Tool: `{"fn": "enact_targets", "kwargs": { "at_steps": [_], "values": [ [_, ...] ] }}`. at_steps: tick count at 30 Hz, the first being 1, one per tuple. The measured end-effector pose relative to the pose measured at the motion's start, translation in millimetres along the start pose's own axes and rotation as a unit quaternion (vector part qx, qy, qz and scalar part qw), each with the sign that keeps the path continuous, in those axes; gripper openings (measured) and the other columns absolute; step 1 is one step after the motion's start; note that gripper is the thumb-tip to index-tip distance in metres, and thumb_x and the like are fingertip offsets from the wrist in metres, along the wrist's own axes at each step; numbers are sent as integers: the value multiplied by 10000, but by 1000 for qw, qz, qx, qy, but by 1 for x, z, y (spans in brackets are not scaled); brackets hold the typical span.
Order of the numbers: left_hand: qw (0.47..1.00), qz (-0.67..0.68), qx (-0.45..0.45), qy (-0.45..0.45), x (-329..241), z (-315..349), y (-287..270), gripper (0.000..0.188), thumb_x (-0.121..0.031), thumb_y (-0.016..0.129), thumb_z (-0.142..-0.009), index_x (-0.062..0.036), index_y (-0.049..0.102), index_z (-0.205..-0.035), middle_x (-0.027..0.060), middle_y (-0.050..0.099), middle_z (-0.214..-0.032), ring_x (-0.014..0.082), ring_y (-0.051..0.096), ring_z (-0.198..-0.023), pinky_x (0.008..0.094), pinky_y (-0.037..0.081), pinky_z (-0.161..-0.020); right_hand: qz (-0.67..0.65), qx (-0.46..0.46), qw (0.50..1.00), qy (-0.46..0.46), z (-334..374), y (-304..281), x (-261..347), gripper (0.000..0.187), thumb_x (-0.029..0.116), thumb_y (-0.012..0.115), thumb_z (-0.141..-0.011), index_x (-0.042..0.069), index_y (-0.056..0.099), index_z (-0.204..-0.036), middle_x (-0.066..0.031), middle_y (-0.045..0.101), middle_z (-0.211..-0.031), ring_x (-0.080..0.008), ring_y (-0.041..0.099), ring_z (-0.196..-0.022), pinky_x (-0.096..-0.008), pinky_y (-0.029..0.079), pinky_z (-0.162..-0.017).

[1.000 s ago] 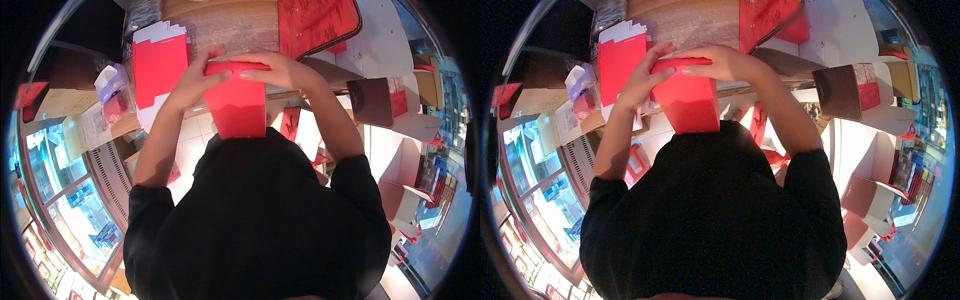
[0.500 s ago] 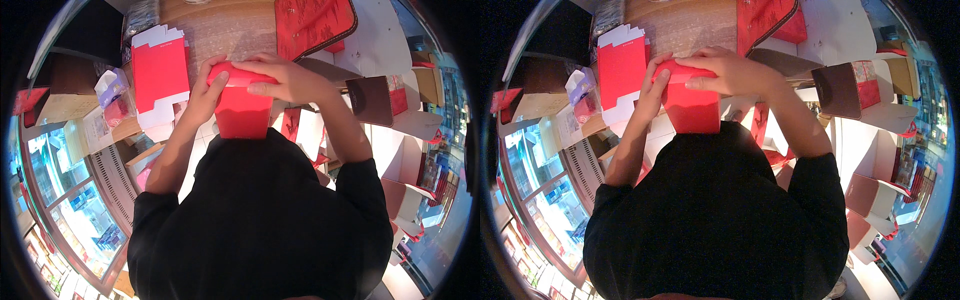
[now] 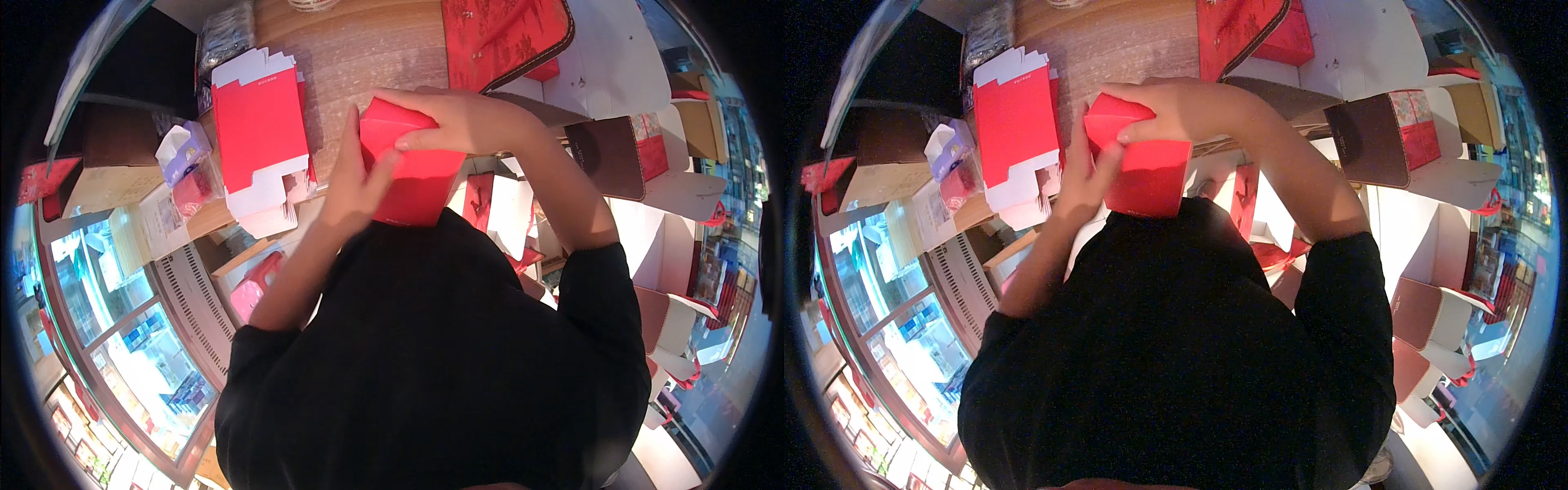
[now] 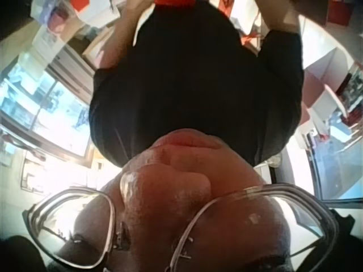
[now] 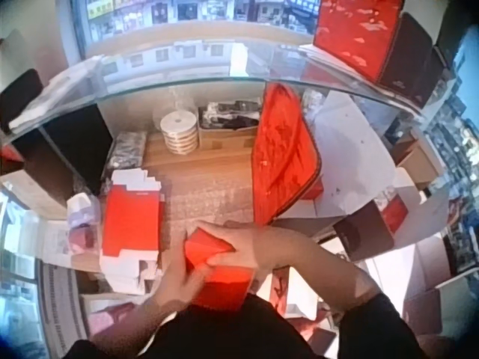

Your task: The person assembles red cardboard boxes by folding the flaps and tucking them into slots to form a rectangular container. They repeat this process for multiple boxes, placing the finished units into a larger white shipping box on the table.

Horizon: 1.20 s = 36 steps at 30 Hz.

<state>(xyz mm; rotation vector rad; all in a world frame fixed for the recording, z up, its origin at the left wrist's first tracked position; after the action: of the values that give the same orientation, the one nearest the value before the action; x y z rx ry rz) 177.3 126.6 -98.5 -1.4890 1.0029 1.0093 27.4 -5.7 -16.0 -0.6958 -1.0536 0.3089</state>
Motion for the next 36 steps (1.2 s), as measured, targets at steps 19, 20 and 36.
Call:
{"fn": "enact_targets", "kwargs": {
  "at_steps": [19, 20, 36],
  "values": [
    [938, -286, -139, 138, -15, -34, -5, 1240, -449, 861, -562, 24, 152, -1463, 310, 225, -1434, 453, 302, -1289, 550, 316, -1028, -25, -223, 974, 30, -27, -12, 9, 720, 436, 574, -910, 26, 331, -1450, -218, 499, -1357, -297, 488, -1260, -335, 357, -1041],
    [937, -285, -139, 148, -13, -34, -6, 1240, -444, 862, -561, 21, 152, -1464, 306, 225, -1437, 455, 301, -1290, 548, 315, -1032, -25, -225, 974, 27, -26, -12, 8, 714, 427, 570, -913, 23, 330, -1450, -219, 491, -1367, -299, 478, -1271, -336, 349, -1048],
    [955, -209, -116, 174, 71, -41, 7, 1241, -395, 872, -563, 1, 126, -1473, 304, 229, -1435, 483, 305, -1297, 542, 341, -1045, 132, -238, 959, 76, -53, 17, -13, 728, 477, 512, -885, 100, 288, -1466, -334, 561, -1137, -467, 591, -1006, -479, 470, -892]
  ]
}}
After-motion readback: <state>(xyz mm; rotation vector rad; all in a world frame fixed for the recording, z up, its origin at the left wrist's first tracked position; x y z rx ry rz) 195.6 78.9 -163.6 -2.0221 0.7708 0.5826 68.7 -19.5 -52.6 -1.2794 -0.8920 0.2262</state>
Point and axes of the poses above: each hand's wrist, its own z-axis away from the middle knuckle, its own y-axis out of the palm, x = y × z, the point moved 1 cm from there along -z, towards the middle knuckle
